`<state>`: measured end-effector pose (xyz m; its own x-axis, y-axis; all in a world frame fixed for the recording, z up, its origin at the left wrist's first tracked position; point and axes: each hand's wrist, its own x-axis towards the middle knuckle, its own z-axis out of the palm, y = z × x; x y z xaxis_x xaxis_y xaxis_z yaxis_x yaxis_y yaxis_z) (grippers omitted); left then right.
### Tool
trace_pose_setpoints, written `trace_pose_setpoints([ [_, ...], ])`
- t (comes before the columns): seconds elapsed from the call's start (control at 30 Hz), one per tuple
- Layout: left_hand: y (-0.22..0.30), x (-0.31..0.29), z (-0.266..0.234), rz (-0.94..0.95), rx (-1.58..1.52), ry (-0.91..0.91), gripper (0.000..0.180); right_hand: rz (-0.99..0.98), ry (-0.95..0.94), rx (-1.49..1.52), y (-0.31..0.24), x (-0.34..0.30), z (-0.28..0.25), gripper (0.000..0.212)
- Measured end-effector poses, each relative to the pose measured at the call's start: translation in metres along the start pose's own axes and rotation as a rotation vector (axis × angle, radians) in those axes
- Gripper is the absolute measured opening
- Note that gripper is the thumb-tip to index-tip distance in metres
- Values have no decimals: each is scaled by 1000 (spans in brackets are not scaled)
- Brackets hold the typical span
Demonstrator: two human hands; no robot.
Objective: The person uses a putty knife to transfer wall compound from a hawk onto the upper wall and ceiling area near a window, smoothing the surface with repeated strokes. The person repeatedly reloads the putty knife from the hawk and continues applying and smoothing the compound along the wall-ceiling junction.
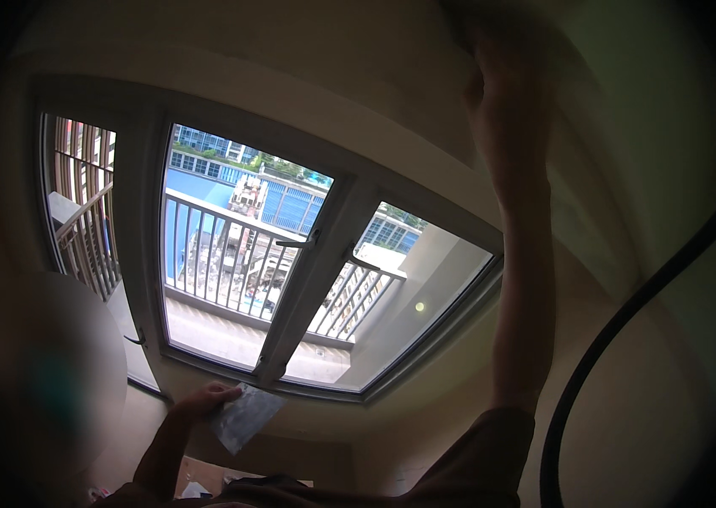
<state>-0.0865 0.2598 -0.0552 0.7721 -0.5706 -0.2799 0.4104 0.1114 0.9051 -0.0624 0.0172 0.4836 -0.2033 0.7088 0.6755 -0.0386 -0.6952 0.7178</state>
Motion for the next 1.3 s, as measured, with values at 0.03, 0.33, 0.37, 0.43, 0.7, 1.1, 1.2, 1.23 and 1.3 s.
trace_pose_setpoints([
  [0.03, -3, 2, -5, -12, 12, 3, 41, 22, -14, 11, -4, -1, 0, 30],
  [0.33, 20, -7, -4, -10, -42, 17, 38, 113, -108, 56, -36, -19, -4, 32],
  [0.37, 20, -9, -4, -28, -73, 15, 38, 111, -135, 43, -40, -24, -8, 32],
  [0.43, 23, -10, -5, 2, -20, 36, 39, 154, -112, 138, -39, -20, -16, 33],
  [0.7, 25, -18, 0, 4, -149, 64, 39, 109, -31, 79, -11, 23, -14, 25],
  [1.1, 8, -10, -14, 18, -52, 48, 39, 72, -12, -13, -23, 12, 12, 34],
  [1.2, 12, -11, -13, -41, -49, 34, 38, 41, -46, -28, -40, -2, 19, 44],
  [1.23, 12, -11, -11, -21, -81, 34, 38, 83, -90, -3, -47, -8, 17, 46],
  [1.3, 14, -12, -7, 18, -150, 39, 38, 126, -136, 59, -59, -15, 7, 48],
])
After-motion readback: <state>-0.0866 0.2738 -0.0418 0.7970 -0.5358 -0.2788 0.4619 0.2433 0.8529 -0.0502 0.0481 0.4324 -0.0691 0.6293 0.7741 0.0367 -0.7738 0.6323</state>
